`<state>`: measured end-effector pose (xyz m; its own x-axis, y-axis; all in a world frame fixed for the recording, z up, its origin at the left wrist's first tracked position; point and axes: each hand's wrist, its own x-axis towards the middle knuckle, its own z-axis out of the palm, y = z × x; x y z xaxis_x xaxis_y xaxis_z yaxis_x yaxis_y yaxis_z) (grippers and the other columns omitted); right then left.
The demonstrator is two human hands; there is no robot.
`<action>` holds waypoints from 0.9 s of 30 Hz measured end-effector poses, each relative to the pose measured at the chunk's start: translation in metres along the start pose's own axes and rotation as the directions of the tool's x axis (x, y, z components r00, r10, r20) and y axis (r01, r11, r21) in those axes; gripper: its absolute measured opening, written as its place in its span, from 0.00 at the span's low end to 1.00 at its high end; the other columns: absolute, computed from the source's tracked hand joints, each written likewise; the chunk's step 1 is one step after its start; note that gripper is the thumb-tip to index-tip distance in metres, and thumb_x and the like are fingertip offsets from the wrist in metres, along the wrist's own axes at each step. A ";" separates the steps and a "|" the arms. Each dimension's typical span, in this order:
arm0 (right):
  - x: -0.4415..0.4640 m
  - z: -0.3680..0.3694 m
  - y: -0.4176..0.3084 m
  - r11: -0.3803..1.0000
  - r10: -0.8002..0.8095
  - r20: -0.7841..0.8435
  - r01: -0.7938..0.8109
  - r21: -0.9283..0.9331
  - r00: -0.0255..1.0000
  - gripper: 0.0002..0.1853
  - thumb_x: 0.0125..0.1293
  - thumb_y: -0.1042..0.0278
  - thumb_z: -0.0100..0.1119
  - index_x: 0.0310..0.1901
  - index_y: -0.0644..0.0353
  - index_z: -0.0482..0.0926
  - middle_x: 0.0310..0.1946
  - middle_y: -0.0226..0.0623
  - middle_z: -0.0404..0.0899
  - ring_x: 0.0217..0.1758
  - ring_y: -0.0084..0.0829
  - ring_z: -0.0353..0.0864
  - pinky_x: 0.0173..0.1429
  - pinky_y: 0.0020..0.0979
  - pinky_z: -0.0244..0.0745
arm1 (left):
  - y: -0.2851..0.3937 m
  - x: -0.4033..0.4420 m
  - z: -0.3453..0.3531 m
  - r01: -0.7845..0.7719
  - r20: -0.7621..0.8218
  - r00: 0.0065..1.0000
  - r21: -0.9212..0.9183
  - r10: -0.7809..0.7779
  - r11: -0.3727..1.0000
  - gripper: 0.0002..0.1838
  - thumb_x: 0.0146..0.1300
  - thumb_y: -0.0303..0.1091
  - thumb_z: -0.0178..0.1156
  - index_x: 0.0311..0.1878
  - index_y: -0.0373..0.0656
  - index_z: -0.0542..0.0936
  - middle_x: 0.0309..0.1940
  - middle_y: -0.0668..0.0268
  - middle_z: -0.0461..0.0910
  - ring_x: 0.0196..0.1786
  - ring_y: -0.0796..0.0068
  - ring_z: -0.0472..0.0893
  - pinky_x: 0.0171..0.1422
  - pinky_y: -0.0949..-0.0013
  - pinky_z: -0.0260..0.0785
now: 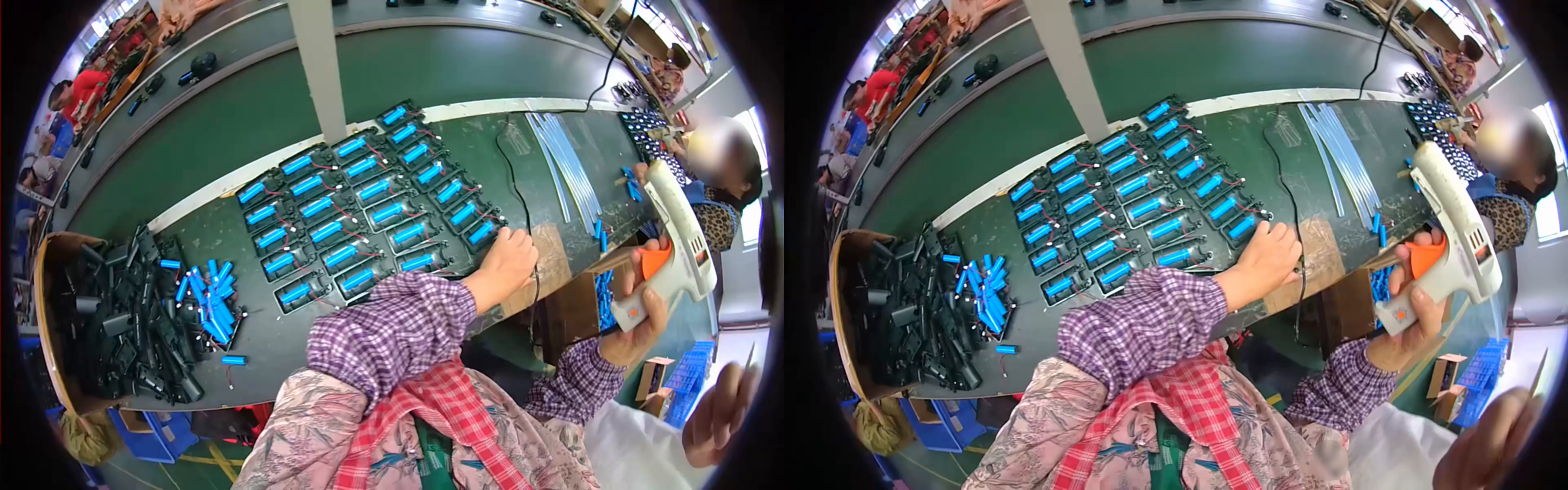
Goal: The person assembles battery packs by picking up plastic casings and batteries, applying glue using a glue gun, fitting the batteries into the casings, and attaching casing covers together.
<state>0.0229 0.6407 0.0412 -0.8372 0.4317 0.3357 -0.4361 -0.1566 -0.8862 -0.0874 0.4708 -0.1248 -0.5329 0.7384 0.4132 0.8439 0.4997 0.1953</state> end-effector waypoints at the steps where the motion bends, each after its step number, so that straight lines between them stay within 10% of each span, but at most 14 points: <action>1: -0.006 0.011 0.003 0.997 0.026 0.046 -0.029 0.065 0.999 0.43 0.54 0.77 0.62 0.73 0.73 0.57 0.64 0.56 0.69 0.72 0.55 0.71 0.68 0.41 0.79 | -0.005 0.002 -0.004 0.009 -0.007 1.000 0.022 -0.009 1.000 0.26 0.51 0.58 0.72 0.41 0.46 0.80 0.39 0.67 0.74 0.48 0.67 0.72 0.53 0.59 0.62; 3: -0.015 0.017 0.005 1.000 0.028 0.024 -0.028 0.007 0.999 0.45 0.51 0.73 0.64 0.72 0.73 0.57 0.62 0.54 0.70 0.74 0.57 0.68 0.78 0.51 0.68 | -0.005 0.000 -0.009 -0.034 0.019 0.999 -0.055 0.035 0.998 0.27 0.51 0.59 0.72 0.41 0.46 0.80 0.39 0.67 0.75 0.49 0.67 0.72 0.53 0.59 0.62; 11: -0.037 0.049 0.019 0.981 0.196 0.074 -0.194 -0.023 0.978 0.43 0.45 0.66 0.66 0.66 0.71 0.62 0.54 0.50 0.69 0.59 0.45 0.73 0.68 0.44 0.74 | -0.034 -0.079 -0.089 -0.013 0.020 1.000 -0.108 0.015 0.994 0.17 0.50 0.37 0.70 0.42 0.44 0.79 0.43 0.64 0.75 0.50 0.64 0.74 0.50 0.60 0.63; 23: -0.016 0.108 0.036 0.985 0.163 0.325 -0.136 -0.104 0.931 0.48 0.41 0.60 0.66 0.67 0.71 0.62 0.55 0.46 0.65 0.55 0.38 0.68 0.62 0.40 0.65 | -0.063 -0.292 -0.213 0.623 -0.088 0.732 -0.312 -0.675 0.717 0.11 0.60 0.34 0.70 0.43 0.43 0.80 0.44 0.59 0.81 0.51 0.54 0.81 0.56 0.53 0.74; 27: -0.008 0.129 0.022 0.987 0.155 0.322 -0.129 -0.100 0.934 0.46 0.42 0.62 0.67 0.66 0.72 0.63 0.54 0.46 0.67 0.55 0.38 0.70 0.60 0.41 0.67 | -0.126 -0.205 -0.214 0.399 -0.301 0.823 -0.296 -0.481 0.868 0.17 0.63 0.34 0.68 0.53 0.41 0.78 0.51 0.55 0.82 0.55 0.50 0.81 0.58 0.52 0.73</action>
<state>-0.0228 0.5196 0.0605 -0.9558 0.0931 0.2787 -0.2888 -0.1213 -0.9497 -0.0713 0.1591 -0.0438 -0.8261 0.2309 0.5141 0.5380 0.5944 0.5976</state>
